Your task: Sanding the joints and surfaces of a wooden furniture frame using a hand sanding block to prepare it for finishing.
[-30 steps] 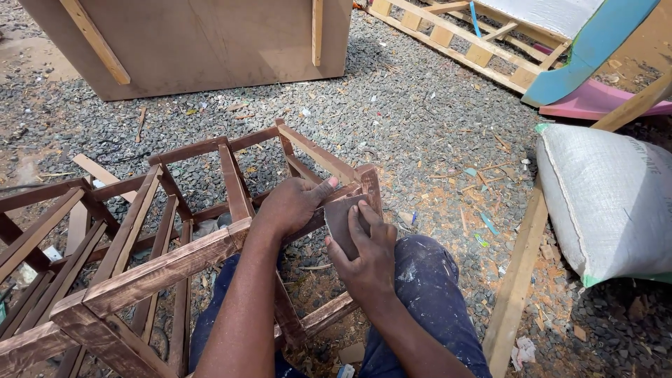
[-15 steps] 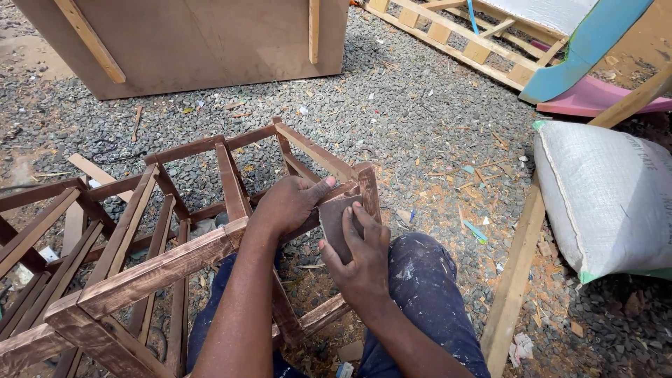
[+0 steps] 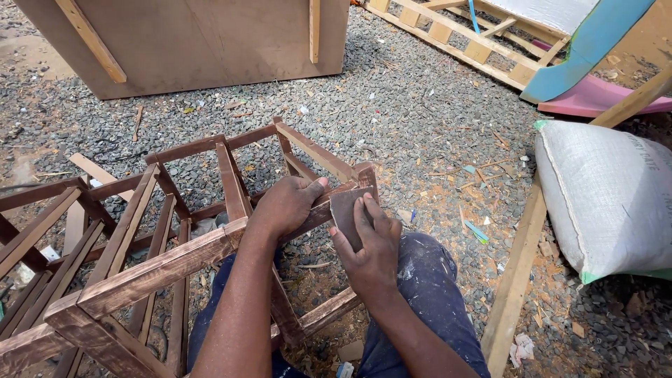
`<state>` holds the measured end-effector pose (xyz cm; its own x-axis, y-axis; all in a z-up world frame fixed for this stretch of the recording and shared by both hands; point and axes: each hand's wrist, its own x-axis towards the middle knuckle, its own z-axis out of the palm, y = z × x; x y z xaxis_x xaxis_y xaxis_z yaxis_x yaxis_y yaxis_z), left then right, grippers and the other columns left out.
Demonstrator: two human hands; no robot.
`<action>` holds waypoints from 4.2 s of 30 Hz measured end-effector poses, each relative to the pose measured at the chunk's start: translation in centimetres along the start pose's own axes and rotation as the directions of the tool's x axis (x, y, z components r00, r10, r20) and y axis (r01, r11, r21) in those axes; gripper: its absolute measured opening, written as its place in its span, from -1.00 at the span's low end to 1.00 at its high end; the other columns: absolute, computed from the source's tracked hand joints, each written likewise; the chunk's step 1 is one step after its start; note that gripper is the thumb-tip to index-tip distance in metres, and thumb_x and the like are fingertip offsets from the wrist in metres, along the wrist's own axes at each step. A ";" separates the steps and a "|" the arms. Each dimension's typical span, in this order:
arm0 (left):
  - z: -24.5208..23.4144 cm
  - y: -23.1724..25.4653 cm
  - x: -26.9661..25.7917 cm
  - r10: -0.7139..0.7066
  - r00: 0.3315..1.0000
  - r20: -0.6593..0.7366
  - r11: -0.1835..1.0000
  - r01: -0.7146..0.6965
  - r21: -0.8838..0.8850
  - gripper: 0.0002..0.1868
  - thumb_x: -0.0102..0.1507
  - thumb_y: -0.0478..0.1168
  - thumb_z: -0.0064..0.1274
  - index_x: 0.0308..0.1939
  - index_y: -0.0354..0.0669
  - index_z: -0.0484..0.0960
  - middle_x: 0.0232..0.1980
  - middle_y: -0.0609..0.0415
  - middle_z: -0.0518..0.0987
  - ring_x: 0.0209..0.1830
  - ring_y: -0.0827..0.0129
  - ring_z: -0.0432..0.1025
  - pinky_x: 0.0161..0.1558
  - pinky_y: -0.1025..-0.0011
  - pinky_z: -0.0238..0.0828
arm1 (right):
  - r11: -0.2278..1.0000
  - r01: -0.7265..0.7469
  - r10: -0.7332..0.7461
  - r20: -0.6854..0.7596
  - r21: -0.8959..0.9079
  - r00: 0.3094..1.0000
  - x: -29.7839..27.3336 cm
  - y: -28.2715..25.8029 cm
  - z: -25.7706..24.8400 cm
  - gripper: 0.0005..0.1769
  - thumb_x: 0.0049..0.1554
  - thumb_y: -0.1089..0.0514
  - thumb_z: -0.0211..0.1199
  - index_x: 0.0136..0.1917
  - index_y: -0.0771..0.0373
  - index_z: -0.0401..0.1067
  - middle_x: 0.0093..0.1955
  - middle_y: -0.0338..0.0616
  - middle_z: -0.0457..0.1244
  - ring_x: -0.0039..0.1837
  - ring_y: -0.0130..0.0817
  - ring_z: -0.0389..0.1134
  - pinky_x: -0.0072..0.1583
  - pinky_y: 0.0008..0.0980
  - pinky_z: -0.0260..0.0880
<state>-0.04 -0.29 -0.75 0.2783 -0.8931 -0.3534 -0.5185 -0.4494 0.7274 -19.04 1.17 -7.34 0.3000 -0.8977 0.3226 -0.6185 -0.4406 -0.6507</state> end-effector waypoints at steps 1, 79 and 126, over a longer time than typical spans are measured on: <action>0.0 -0.1 0.1 0.000 1.000 -0.001 1.000 0.000 -0.003 -0.46 0.39 0.20 -0.13 -0.41 0.04 0.81 -0.39 -0.01 0.67 -0.17 -0.04 0.61 0.06 0.10 0.46 | 1.000 0.003 -0.003 0.001 -0.002 1.000 -0.5 -0.8 0.1 -0.23 0.22 -0.27 0.17 0.51 0.24 0.25 0.50 -0.09 0.03 0.28 -0.05 0.05 0.20 -0.11 0.30; -2.9 1.9 -8.3 0.294 0.956 -0.023 0.538 -0.146 0.830 -0.87 0.23 -0.27 0.08 -0.37 -0.07 0.74 -0.31 0.03 0.73 -0.29 0.26 0.60 0.44 -0.04 0.20 | 0.513 -0.132 0.218 0.020 0.848 0.976 1.4 2.5 -4.3 -0.44 0.20 -0.11 -0.04 0.30 0.35 0.23 0.03 0.02 0.27 -0.06 -0.29 0.31 0.09 -0.32 0.31; -8.7 -7.6 -6.0 0.032 0.989 0.147 0.998 -0.039 0.044 -0.53 -0.13 0.05 0.46 -0.14 0.15 0.85 -0.24 -0.03 0.73 -0.12 -0.01 0.61 -0.01 0.17 0.50 | 0.799 0.599 -0.293 0.834 -0.054 0.467 8.7 -12.6 -6.0 -0.30 0.00 0.37 0.06 0.41 0.03 0.40 0.38 0.00 0.33 0.33 0.31 0.33 0.29 0.26 0.32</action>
<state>9.29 8.64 0.95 0.1393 -0.9003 -0.4124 -0.5639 -0.4145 0.7143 -13.04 -1.05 7.78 0.9272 -0.2938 -0.2321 -0.3543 -0.8892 -0.2896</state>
